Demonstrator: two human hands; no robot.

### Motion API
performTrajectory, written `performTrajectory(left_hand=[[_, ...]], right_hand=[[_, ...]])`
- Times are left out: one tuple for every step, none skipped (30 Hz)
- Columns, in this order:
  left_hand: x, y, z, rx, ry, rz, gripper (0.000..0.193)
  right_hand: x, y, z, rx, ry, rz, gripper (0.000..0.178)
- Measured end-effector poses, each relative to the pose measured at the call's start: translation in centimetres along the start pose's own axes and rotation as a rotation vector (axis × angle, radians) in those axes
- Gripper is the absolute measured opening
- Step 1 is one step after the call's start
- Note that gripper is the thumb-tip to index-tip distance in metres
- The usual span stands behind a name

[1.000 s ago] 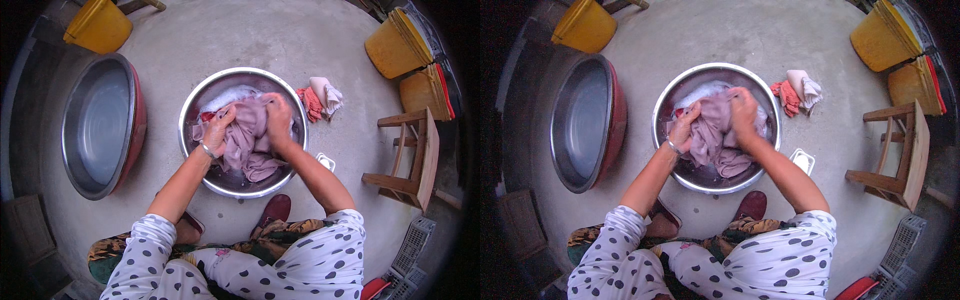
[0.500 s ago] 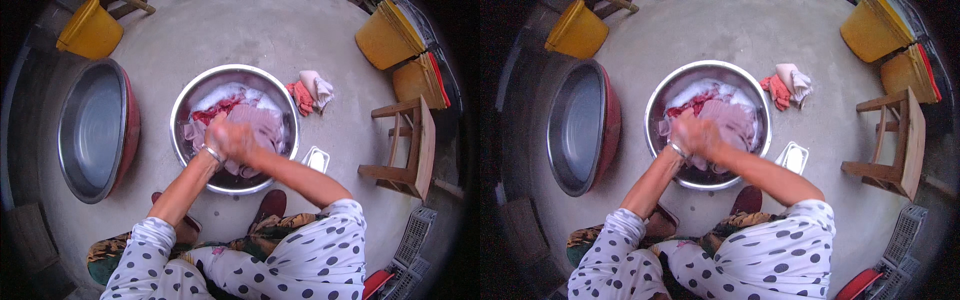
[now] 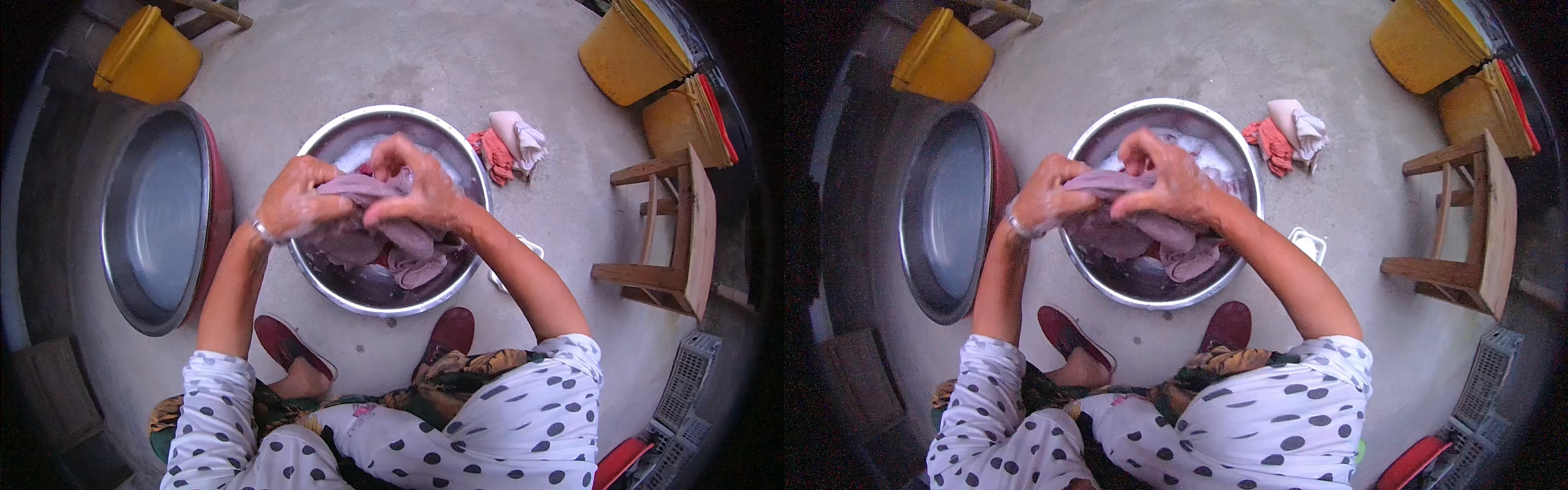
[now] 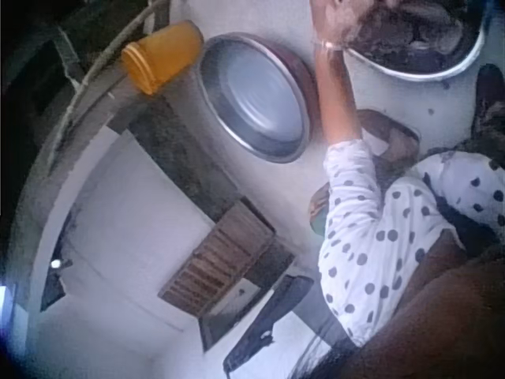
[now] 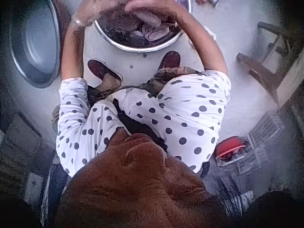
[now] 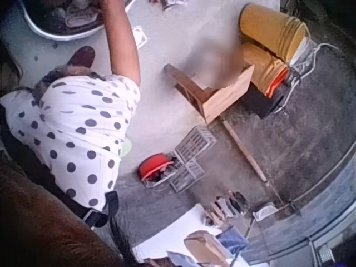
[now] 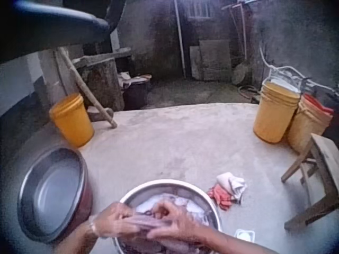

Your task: The person sits on the floor and washes clothes by hand in a metal basin filled with soapy water. They scrub and rinse various garments, including red and light-colored items, and transfer them to a second basin.

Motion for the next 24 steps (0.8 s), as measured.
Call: performTrajectory(left_hand=[[0.4, 0.3, 0.9, -0.003, -0.066, 0.057, 0.024], [0.9, 0.6, 1.4, -0.006, -0.133, 0.115, 0.023], [1.4, 0.9, 1.6, 0.019, -0.161, 0.263, 0.022], [1.9, 1.2, 1.8, 0.052, -0.192, 0.411, 0.022], [2.2, 1.6, 1.9, 0.084, -0.224, 0.559, 0.022], [0.9, 2.1, 1.8, -0.023, -0.243, 0.711, 0.031], [0.2, 2.0, 1.6, 0.003, -0.174, 0.757, 0.034], [-0.4, 1.8, 1.5, 0.025, -0.103, 0.805, 0.037], [-1.3, 1.7, 1.3, 0.047, -0.033, 0.852, 0.040], [-2.8, 1.6, 1.1, 0.000, -0.009, 0.753, 0.045], [-3.8, 1.3, 0.8, -0.004, -0.040, 0.689, 0.046], [-4.5, 1.1, 0.5, -0.007, -0.071, 0.625, 0.047], [-4.9, 0.7, 0.2, -0.014, -0.103, 0.563, 0.047], [-5.1, 0.3, -0.3, -0.040, -0.099, 0.545, 0.044], [-5.8, 0.4, -0.8, 0.003, -0.056, 0.493, 0.042], [-6.5, 0.6, -1.3, 0.050, -0.012, 0.438, 0.040], [-7.1, 0.8, -1.7, 0.096, 0.031, 0.383, 0.038], [-7.5, 1.2, -1.9, 0.157, 0.052, 0.380, 0.035], [-6.6, 0.9, -1.9, 0.116, -0.011, 0.357, 0.038], [-5.4, 0.7, -1.6, 0.075, -0.073, 0.334, 0.041], [-4.5, 0.4, -1.3, 0.033, -0.134, 0.311, 0.045], [-3.4, 0.2, -0.9, -0.019, -0.298, 0.112, 0.051], [-4.5, -0.2, -1.1, -0.101, -0.200, -0.039, 0.050], [-5.9, -0.5, -1.4, -0.182, -0.099, -0.191, 0.049]], right_hand=[[0.1, -0.8, 0.6, -0.039, -0.058, -0.022, 0.061], [-0.1, -1.1, 1.1, -0.051, 0.035, 0.085, 0.059], [-0.1, -1.2, 1.6, -0.062, 0.126, 0.193, 0.057], [0.0, -1.2, 1.6, -0.105, 0.108, 0.176, 0.054], [0.0, -1.0, 1.5, -0.148, 0.088, 0.160, 0.051], [-0.2, -0.6, 1.4, -0.190, 0.068, 0.145, 0.048], [-1.0, 0.4, 0.8, -0.191, 0.107, 0.222, 0.038], [-1.5, 1.3, 0.3, -0.218, 0.038, 0.257, 0.035], [-1.5, 2.0, 0.0, -0.244, -0.031, 0.292, 0.031], [-1.0, 2.7, -0.1, -0.201, -0.061, 0.255, 0.029], [-0.3, 3.2, -0.2, -0.162, -0.093, 0.216, 0.027], [0.3, 3.5, -0.1, -0.122, -0.124, 0.178, 0.024], [0.8, 3.6, 0.2, -0.093, -0.129, 0.202, 0.023], [1.5, 3.5, 0.6, -0.064, -0.133, 0.227, 0.022], [2.1, 3.4, 1.0, -0.035, -0.138, 0.252, 0.021], [1.6, 3.2, 1.2, 0.010, -0.042, 0.386, 0.021], [1.3, 3.5, 1.4, 0.087, -0.018, 0.384, 0.021], [0.7, 3.9, 1.8, 0.164, 0.007, 0.382, 0.021], [-0.3, 4.4, 1.9, 0.240, 0.031, 0.378, 0.021], [-1.5, 5.0, 1.6, 0.236, -0.008, 0.344, 0.022], [-2.4, 5.0, 1.1, 0.173, -0.056, 0.277, 0.023], [-3.2, 4.9, 0.5, 0.112, -0.098, 0.211, 0.024], [-3.3, 4.6, 0.3, 0.051, -0.140, 0.144, 0.025], [-2.4, 3.7, 0.4, -0.092, -0.214, 0.075, 0.033]])
Point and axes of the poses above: each hand's wrist, its own z-axis away from the middle knuckle, its own y-axis out of the back of the hand, x = y × z, the point moved 6 cm from there along -z, towards the middle knuckle, and after that the axes turned 7 degrees about z, right-handed, at the moved point
